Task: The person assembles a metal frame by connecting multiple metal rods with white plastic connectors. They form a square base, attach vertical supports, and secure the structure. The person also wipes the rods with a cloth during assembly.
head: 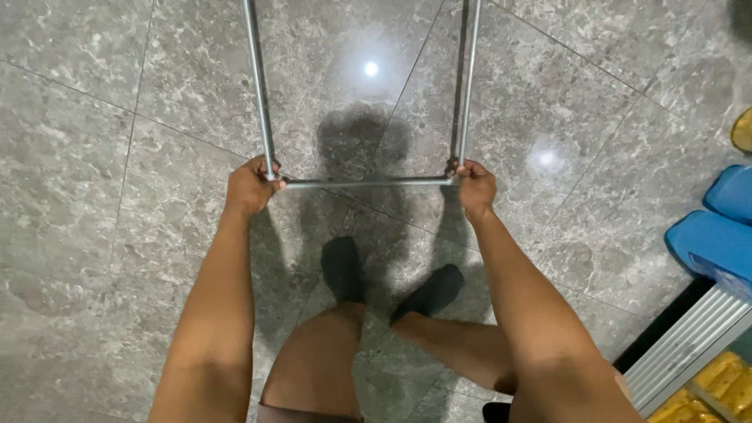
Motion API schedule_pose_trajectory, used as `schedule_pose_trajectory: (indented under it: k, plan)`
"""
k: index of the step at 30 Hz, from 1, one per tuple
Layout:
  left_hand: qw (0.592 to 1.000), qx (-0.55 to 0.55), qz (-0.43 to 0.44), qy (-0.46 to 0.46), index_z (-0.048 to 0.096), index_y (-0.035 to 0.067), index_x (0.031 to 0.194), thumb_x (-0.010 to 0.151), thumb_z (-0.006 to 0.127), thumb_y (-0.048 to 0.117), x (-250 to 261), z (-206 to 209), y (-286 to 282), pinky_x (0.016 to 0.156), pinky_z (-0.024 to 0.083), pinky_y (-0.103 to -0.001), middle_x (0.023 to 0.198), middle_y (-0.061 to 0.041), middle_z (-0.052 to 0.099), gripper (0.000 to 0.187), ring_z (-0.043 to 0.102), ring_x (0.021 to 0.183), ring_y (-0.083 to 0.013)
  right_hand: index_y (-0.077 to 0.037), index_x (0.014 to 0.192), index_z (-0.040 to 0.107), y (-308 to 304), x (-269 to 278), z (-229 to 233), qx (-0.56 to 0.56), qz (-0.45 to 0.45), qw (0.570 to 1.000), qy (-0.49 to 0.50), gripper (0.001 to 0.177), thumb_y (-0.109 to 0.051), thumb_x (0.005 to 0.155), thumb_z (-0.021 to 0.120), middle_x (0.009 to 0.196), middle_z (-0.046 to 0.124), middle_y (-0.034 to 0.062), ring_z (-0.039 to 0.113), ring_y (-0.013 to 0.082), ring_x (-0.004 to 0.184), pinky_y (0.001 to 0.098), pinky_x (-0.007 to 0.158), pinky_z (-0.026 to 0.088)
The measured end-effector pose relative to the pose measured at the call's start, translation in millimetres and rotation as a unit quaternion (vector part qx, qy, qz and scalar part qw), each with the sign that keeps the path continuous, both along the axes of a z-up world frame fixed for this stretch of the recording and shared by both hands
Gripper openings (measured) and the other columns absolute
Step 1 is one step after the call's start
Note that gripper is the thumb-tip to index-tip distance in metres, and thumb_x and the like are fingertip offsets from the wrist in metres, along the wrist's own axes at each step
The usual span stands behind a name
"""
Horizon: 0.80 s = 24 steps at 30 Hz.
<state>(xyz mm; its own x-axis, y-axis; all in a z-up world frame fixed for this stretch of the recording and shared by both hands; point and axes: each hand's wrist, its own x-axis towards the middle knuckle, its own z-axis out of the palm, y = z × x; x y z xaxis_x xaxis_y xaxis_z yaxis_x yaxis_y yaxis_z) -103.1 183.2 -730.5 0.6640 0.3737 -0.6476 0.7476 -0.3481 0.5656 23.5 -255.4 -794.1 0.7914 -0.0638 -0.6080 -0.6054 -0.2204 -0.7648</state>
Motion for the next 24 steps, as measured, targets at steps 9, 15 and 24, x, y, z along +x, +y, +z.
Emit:
schedule_pose_trajectory:
  k: [9, 15, 24]
  plan:
    - [0.974, 0.184, 0.027, -0.13, 0.036, -0.005, 0.155, 0.095, 0.081, 0.03, -3, 80, -44, 0.124, 0.03, -0.048, 0.159, -0.031, 0.032, 0.082, 0.032, 0.149, -0.0463, -0.003, 0.143, 0.056, -18, 0, 108, -0.162, 0.057, 0.985, 0.015, 0.047, -0.023, 0.101, 0.058, 0.133, 0.067, 0.0141, 0.064, 0.0209, 0.12, 0.0299, 0.102, 0.048]
    - [0.979, 0.099, -0.029, -0.177, 0.035, -0.001, 0.157, 0.086, 0.074, 0.019, -35, 232, -159, 0.12, 0.027, -0.05, 0.162, -0.03, 0.028, 0.084, 0.027, 0.149, -0.0497, -0.016, 0.154, 0.047, -48, -70, 284, -0.2, 0.05, 0.96, 0.189, 0.061, -0.028, 0.095, 0.057, 0.136, 0.069, 0.0189, 0.072, 0.0396, 0.113, 0.0404, 0.101, 0.053]
    - [0.958, -0.086, -0.137, -0.235, 0.039, 0.002, 0.152, 0.093, 0.069, 0.028, 27, 495, -317, 0.114, 0.038, -0.048, 0.16, -0.024, 0.032, 0.071, 0.035, 0.146, -0.0431, -0.014, 0.147, 0.052, -80, -101, 520, -0.108, -0.109, 0.988, 0.004, 0.056, -0.016, 0.092, 0.062, 0.141, 0.062, 0.0117, 0.071, 0.0205, 0.097, 0.0327, 0.086, 0.057]
